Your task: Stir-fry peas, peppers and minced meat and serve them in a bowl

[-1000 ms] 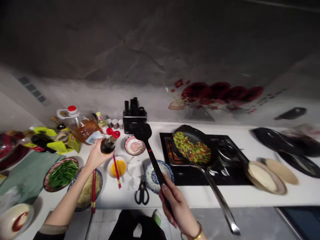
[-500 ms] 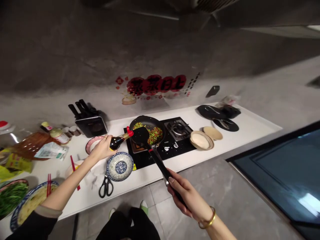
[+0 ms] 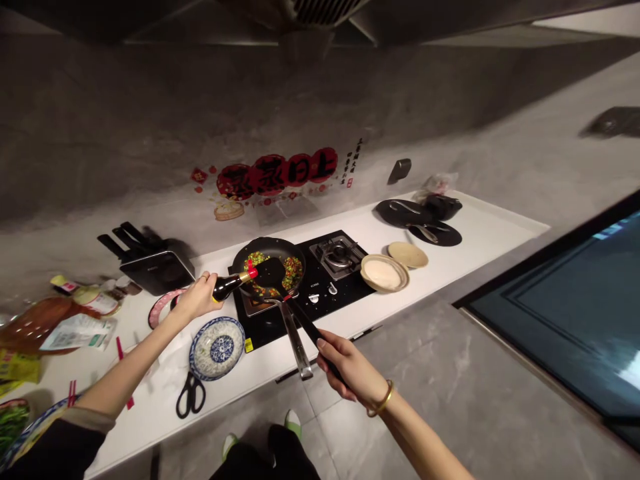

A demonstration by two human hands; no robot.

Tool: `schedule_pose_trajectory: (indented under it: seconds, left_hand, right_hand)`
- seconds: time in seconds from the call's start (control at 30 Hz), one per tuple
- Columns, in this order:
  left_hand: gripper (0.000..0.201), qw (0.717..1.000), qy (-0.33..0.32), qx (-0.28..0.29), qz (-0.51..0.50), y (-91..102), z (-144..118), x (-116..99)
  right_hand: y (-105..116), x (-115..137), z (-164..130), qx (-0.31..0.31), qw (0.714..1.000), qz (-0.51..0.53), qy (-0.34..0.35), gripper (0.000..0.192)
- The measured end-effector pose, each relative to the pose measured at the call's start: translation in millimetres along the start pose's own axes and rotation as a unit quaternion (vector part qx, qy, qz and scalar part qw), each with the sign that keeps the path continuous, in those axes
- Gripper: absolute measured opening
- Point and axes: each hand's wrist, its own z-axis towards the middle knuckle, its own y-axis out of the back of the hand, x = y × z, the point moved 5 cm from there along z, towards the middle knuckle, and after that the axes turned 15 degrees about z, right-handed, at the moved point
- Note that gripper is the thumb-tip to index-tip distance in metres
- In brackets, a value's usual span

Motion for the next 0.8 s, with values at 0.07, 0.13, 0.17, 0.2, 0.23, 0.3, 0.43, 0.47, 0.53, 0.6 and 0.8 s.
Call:
schedule_pose_trajectory:
  seconds: [0.07, 0.13, 0.17, 0.2, 0.23, 0.3, 0.43, 0.47, 0.53, 0.6, 0.8]
  left_hand:
    - [0.040, 1.000, 0.006, 0.007, 0.012, 0.9, 2.7, -1.3]
    - [0.041, 1.000, 0.006, 0.011, 0.019, 1.4, 4.6, -2.7]
    - [0.041, 1.000, 0.004, 0.011, 0.021, 1.4, 5.4, -3.3]
    - [0.042, 1.000, 0.003, 0.011, 0.023, 1.3, 6.0, -3.7]
    - [0.042, 1.000, 0.002, 0.010, 0.024, 1.1, 6.5, -3.8]
    - [0.041, 1.000, 0.003, 0.010, 0.029, 0.1, 7.3, -3.4]
    - [0.039, 0.999, 0.002, 0.013, 0.046, -1.4, 8.4, -1.4]
    - [0.039, 0.999, -0.001, 0.012, 0.052, -1.4, 8.6, -1.0]
    - [0.040, 0.998, -0.008, 0.008, 0.062, -1.1, 8.9, -0.6]
    - [0.041, 0.997, -0.013, 0.007, 0.069, -0.9, 9.0, -0.2]
    - [0.042, 0.997, -0.006, 0.017, 0.071, -0.9, 9.0, 0.7]
  right_hand:
    - [2.5, 1.6, 2.9, 0.007, 1.000, 0.001, -0.001, 0.035]
    - [4.9, 2.3, 5.8, 0.011, 1.000, 0.000, -0.003, 0.032]
    - [5.9, 2.5, 7.2, 0.014, 1.000, -0.001, -0.003, 0.031]
    - [6.6, 2.7, 8.5, 0.019, 1.000, -0.003, -0.002, 0.031]
    - [7.0, 2.8, 9.7, 0.026, 1.000, -0.005, -0.002, 0.032]
    - [7.2, 3.0, 11.8, 0.042, 0.999, -0.008, -0.002, 0.035]
    - [7.3, 3.8, 14.5, 0.057, 0.998, -0.006, -0.005, 0.038]
    - [7.4, 4.1, 14.9, 0.056, 0.998, -0.006, -0.005, 0.038]
    - [7.4, 4.6, 15.5, 0.056, 0.998, -0.007, -0.006, 0.039]
    - [7.3, 4.9, 15.9, 0.057, 0.998, -0.010, -0.007, 0.039]
    - [8.2, 3.7, 17.3, 0.058, 0.998, -0.010, -0.008, 0.039]
